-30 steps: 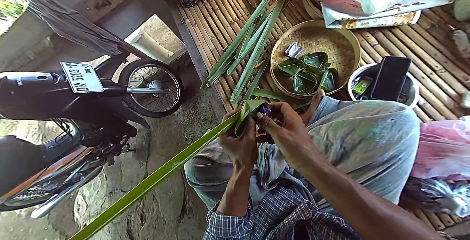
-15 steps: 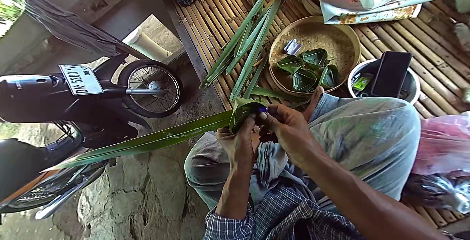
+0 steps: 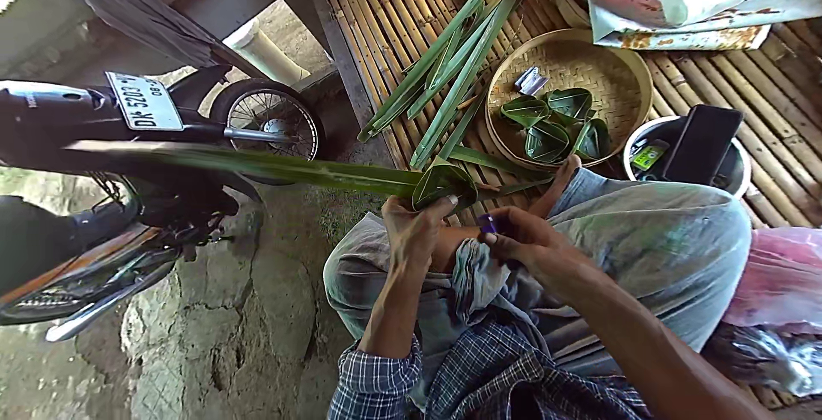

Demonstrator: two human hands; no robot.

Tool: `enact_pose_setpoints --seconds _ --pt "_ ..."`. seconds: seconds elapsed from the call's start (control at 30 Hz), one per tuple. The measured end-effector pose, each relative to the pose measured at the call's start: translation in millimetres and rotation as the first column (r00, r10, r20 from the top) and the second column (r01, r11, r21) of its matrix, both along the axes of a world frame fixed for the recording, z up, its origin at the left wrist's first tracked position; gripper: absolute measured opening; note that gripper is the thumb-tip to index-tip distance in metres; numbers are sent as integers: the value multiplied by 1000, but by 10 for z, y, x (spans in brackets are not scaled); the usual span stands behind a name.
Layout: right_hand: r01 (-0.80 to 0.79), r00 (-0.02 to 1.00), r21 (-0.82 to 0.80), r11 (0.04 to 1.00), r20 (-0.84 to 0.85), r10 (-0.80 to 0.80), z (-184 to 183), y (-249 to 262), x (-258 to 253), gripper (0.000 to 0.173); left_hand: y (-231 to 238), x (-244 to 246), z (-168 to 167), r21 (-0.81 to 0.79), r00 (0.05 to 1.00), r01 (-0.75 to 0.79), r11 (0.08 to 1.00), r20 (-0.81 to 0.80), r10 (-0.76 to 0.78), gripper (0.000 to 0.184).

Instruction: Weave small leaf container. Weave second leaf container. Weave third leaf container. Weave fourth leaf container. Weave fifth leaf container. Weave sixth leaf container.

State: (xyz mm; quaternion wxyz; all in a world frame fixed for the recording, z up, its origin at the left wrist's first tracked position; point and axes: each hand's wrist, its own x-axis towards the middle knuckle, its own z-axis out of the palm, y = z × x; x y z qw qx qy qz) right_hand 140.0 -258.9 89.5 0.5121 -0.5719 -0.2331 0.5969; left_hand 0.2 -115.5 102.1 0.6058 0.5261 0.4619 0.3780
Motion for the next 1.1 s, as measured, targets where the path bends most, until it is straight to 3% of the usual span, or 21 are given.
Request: enact_pose_setpoints --seconds 0.07,0.17,0.27,0.37,0.5,0.6,0.7,0.87,1.0,1.1 --pt "47 974 21 999 221 -50 52 -54 108 38 38 -50 15 -41 986 128 991 -104 -132 41" --pt "102 884 110 989 445 -141 244 8 316 48 36 -51 4 -98 882 378 920 -265 -391 41" --pt "-25 817 135 991 574 -57 410 113 452 50 -18 -1 -32 -141 768 558 818 -285 -573 41" --pt "-164 788 125 978 614 54 412 170 478 44 -53 23 -63 -102 712 631 769 -317 -626 42" --pt "-165 747 184 969 665 1 308 152 391 31 -54 -2 -43 -25 685 638 769 -436 -583 35" --pt "-129 758 197 972 652 -32 260 141 366 32 -47 -26 -4 16 702 641 767 -416 -578 31" --pt "-39 800 200 979 593 -89 270 156 367 27 -42 -48 5 19 765 624 781 -222 -605 32" --pt "64 903 217 974 403 -149 363 179 357 29 -83 -34 -30 -47 856 515 856 70 -512 33" --pt "136 982 184 974 106 -157 385 181 394 38 -74 -34 -27 -41 860 510 859 50 -508 34" --pt "124 988 166 978 71 -137 382 183 436 42 -48 -39 7 -18 836 549 836 10 -549 34"
